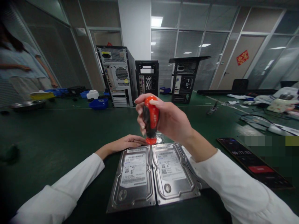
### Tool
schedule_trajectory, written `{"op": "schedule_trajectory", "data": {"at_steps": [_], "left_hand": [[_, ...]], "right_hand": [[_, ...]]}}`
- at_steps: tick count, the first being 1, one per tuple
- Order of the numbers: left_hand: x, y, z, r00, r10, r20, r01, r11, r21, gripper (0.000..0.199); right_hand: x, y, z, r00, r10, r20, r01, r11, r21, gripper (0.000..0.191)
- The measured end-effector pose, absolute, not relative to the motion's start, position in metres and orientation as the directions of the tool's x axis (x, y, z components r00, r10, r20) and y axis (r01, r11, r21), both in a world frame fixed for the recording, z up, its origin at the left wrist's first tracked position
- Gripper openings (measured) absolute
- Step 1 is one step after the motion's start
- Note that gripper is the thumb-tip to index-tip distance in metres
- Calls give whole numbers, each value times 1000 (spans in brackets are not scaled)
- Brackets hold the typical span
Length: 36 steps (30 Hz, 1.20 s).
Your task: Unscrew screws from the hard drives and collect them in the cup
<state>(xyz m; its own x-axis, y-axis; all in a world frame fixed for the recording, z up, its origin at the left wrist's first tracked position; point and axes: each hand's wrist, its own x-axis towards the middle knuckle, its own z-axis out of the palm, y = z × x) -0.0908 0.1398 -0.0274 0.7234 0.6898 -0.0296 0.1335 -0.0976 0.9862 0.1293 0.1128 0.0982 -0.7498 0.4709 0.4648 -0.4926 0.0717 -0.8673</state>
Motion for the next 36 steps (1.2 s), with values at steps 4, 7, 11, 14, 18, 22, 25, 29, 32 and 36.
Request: {"op": "schedule_trajectory", "data": {"at_steps": [4,7,11,14,18,22,25,29,32,36], "left_hand": [[-90,140,-27,715,698,-27,145,-111,983,37],[-89,137,-22,719,694,-43,152,-96,984,38],[-89,136,-21,725,687,-54,142,-72,987,40],[-90,137,-24,715,697,-56,147,-72,987,39],[-89,138,-24,691,719,-69,180,-79,981,39],[-88,138,-21,688,721,-84,180,-58,982,39],[-88,139,-24,692,717,-83,157,-37,987,39],[-89,141,-29,691,721,-46,136,-67,988,37],[-90,140,-29,681,730,-63,131,-38,991,37],[-90,139,-26,680,729,-83,149,-27,988,37]], "right_hand": [[125,114,93,-693,506,514,-522,141,-841,18],[122,114,91,-639,511,575,-573,182,-799,23],[123,113,93,-649,510,564,-583,143,-800,22],[123,113,93,-672,511,536,-576,95,-812,32],[115,115,88,-657,508,558,-604,89,-792,26],[113,117,85,-599,512,616,-656,129,-744,17],[117,116,87,-642,475,601,-649,79,-756,15],[119,116,90,-706,436,557,-615,11,-788,28],[117,115,90,-679,446,583,-630,56,-775,19],[115,114,89,-617,498,609,-657,99,-747,19]]}}
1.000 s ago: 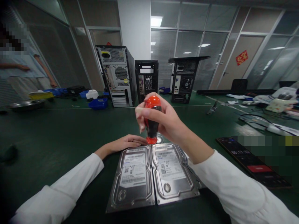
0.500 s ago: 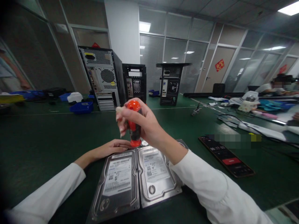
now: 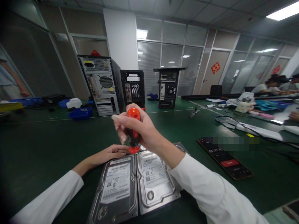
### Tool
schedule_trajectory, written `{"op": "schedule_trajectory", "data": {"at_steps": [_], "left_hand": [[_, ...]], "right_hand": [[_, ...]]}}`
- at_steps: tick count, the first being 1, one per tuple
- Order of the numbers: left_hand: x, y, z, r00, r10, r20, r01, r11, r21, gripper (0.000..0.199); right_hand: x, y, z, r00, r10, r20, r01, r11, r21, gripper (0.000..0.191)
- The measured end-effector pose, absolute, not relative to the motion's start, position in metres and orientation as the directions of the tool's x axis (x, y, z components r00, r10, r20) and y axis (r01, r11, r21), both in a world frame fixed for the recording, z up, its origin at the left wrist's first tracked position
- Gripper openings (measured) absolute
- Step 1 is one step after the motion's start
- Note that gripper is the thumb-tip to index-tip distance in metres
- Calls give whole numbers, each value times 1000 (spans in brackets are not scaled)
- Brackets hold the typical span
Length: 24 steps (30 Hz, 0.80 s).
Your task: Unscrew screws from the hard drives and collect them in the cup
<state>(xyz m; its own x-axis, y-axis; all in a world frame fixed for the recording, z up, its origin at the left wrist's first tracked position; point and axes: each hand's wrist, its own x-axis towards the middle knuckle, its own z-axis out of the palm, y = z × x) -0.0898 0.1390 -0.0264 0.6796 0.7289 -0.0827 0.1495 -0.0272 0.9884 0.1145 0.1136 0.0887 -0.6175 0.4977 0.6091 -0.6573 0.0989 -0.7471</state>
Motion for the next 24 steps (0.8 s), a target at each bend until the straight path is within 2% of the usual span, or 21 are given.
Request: {"op": "schedule_trajectory", "data": {"at_steps": [4,8,13,16,19,22,24], "left_hand": [[-91,141,-28,683,726,-81,149,-29,988,38],[-90,140,-28,685,724,-79,137,-22,990,37],[-89,140,-26,676,732,-80,143,-23,989,36],[-89,140,-27,685,725,-76,141,-30,989,38],[-90,141,-28,691,720,-66,140,-44,989,38],[-90,141,-28,694,716,-77,153,-42,987,38],[-90,140,-27,691,719,-76,166,-56,984,37]], "right_hand": [[116,115,89,-626,488,609,-671,61,-739,18],[115,116,89,-676,481,558,-633,9,-774,33],[111,113,87,-625,540,563,-638,62,-767,18],[112,113,87,-599,512,616,-657,126,-743,23],[115,114,88,-632,478,610,-654,95,-751,19],[116,116,89,-691,450,566,-617,40,-786,34],[116,116,89,-706,451,546,-598,33,-801,32]]}}
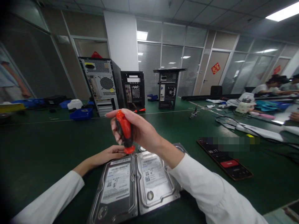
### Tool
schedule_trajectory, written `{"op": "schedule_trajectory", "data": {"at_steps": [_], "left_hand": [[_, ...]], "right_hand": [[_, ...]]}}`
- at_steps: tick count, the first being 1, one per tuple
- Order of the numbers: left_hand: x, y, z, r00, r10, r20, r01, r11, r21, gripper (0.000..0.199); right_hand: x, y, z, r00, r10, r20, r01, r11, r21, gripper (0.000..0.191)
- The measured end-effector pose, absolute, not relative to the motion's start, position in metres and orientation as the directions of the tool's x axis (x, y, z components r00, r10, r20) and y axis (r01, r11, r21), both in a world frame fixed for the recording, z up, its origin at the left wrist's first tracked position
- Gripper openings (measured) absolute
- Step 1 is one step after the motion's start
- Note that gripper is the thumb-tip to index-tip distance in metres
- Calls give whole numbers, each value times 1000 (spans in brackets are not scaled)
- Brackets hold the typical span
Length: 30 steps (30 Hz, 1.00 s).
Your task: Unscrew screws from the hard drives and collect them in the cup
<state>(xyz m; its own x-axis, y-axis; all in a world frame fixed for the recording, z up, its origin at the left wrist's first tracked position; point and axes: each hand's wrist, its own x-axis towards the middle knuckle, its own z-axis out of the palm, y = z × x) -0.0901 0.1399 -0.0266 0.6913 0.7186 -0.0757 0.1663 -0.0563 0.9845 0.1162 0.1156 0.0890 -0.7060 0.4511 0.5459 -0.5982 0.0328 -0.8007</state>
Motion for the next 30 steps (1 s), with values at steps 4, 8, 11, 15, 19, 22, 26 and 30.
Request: {"op": "schedule_trajectory", "data": {"at_steps": [4,8,11,15,19,22,26,30], "left_hand": [[-89,138,-23,673,734,-91,184,-47,982,37],[-88,137,-23,674,735,-69,157,-51,986,38],[-89,138,-24,680,730,-63,145,-50,988,39],[-90,139,-26,683,727,-72,174,-66,983,39],[-89,139,-25,692,719,-64,172,-78,982,39],[-89,138,-23,692,719,-69,177,-76,981,40],[-90,137,-21,695,714,-88,188,-63,980,41],[-90,137,-20,715,694,-82,171,-60,984,42]], "right_hand": [[115,113,87,-641,493,588,-638,83,-765,21],[116,113,88,-641,478,600,-627,125,-769,25],[117,114,91,-663,474,580,-622,82,-779,23],[119,116,92,-722,442,533,-581,32,-813,37],[116,113,88,-648,472,598,-628,114,-770,22],[112,109,86,-560,544,625,-644,189,-742,29],[118,108,100,-395,688,609,-659,250,-709,31],[159,105,140,-169,799,578,-715,304,-630,21]]}}
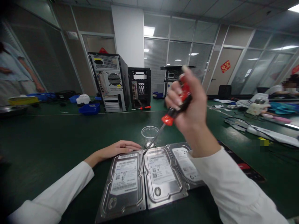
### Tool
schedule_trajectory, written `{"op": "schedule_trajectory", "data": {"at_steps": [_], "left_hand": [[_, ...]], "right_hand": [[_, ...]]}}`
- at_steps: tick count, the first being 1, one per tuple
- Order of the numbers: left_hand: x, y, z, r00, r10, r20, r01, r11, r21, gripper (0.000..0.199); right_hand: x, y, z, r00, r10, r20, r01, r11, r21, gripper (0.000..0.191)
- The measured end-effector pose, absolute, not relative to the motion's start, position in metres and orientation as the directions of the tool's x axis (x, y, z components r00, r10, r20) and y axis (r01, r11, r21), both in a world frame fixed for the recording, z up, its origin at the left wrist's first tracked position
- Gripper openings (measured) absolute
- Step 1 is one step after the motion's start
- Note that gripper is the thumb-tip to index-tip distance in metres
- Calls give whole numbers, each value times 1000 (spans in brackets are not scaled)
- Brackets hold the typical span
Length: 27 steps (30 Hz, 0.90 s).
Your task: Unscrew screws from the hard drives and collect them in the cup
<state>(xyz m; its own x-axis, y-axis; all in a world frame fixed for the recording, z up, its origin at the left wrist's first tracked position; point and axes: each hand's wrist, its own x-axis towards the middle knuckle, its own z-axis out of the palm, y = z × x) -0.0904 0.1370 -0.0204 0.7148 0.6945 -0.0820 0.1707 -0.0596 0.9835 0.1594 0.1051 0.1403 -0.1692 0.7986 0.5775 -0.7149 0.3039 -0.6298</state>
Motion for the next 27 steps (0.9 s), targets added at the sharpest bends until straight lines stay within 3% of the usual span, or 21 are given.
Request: {"op": "schedule_trajectory", "data": {"at_steps": [2,5,7,9,10,12,18,24,27], "left_hand": [[-90,136,-19,718,691,-86,171,-54,984,42],[-89,133,-15,711,697,-89,180,-58,982,41],[-88,132,-13,704,705,-85,195,-78,978,39],[-88,131,-13,697,712,-82,207,-91,974,39],[-88,131,-13,694,715,-85,210,-89,974,39],[-88,132,-14,694,714,-91,209,-78,975,39],[-88,136,-18,696,711,-97,196,-58,979,40],[-88,136,-20,690,717,-99,208,-65,976,39],[-87,135,-19,681,726,-96,231,-89,969,38]], "right_hand": [[186,103,160,-124,775,620,-635,418,-650,37],[217,110,175,-93,817,569,-282,527,-802,37],[227,123,169,-206,948,242,-1,247,-969,30],[231,140,150,-306,949,-77,197,-16,-980,23],[232,148,137,-325,931,-166,262,-80,-962,13],[234,161,110,-318,916,-244,359,-122,-925,21],[235,168,56,-331,900,-285,652,-1,-759,30],[212,167,39,-364,929,-70,834,292,-468,22],[199,166,28,-366,930,9,879,350,-324,27]]}}
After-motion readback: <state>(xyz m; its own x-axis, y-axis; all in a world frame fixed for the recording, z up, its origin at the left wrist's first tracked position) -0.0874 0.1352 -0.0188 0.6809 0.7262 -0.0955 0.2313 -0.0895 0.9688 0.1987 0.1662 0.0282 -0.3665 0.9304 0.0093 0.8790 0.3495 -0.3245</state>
